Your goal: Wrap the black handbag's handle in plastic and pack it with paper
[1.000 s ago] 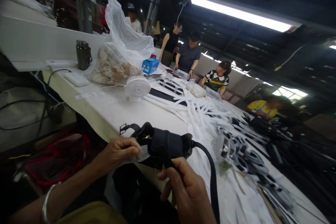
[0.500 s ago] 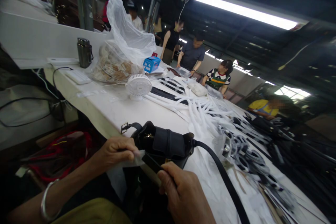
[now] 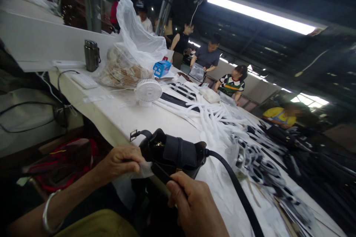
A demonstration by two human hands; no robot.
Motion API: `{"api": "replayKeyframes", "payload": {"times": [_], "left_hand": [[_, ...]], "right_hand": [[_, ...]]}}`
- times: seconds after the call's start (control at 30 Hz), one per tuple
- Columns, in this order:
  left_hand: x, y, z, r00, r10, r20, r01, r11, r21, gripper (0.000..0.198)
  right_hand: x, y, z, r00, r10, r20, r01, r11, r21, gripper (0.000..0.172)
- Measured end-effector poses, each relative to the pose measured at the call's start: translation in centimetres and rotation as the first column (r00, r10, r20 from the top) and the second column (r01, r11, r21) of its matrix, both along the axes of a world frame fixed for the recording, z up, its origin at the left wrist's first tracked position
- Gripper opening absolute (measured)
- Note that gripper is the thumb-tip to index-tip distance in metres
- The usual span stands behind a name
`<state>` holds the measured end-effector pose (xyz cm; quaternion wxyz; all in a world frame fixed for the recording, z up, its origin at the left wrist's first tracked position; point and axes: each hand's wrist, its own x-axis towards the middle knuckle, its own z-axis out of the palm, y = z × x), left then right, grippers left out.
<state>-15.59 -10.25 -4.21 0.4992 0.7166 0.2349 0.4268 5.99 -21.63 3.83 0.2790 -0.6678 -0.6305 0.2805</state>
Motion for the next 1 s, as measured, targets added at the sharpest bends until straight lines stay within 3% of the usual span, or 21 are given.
{"api": "replayKeyframes", "payload": {"times": [0.2,0.4,0.53,0.63,0.87,1.0], "left_hand": [[-0.3,0.1,-0.3,1.0,-0.019,0.019,0.017,0.998,0.062,0.031],[-0.1,0.0,-0.3,0.994,-0.101,-0.051,0.106,0.988,0.109,0.025],[0.1,-0.5,0.1,0.975,-0.155,-0.162,0.18,0.971,0.157,0.022],[0.5,-0.8,0.0,0.959,-0.129,-0.252,0.185,0.959,0.214,0.023],[2.9,-1.6,-0.8,0.973,-0.028,-0.23,0.12,0.91,0.398,0.024],[2.8,-0.8,-1.2,0.971,0.029,-0.236,0.062,0.927,0.371,0.018]], "right_hand": [[-0.1,0.1,-0.3,0.998,0.057,0.028,-0.054,0.995,-0.089,0.037],[0.3,0.6,-0.8,0.961,0.207,0.181,-0.202,0.978,-0.046,0.032],[0.9,1.5,-0.8,0.859,0.266,0.437,-0.244,0.964,-0.106,0.028],[0.7,2.0,-0.6,0.779,0.313,0.544,-0.283,0.949,-0.14,0.023],[-1.0,2.2,-0.2,0.589,0.32,0.742,-0.243,0.946,-0.215,0.015],[2.3,1.1,0.8,0.547,0.295,0.783,-0.253,0.95,-0.181,0.018]]}}
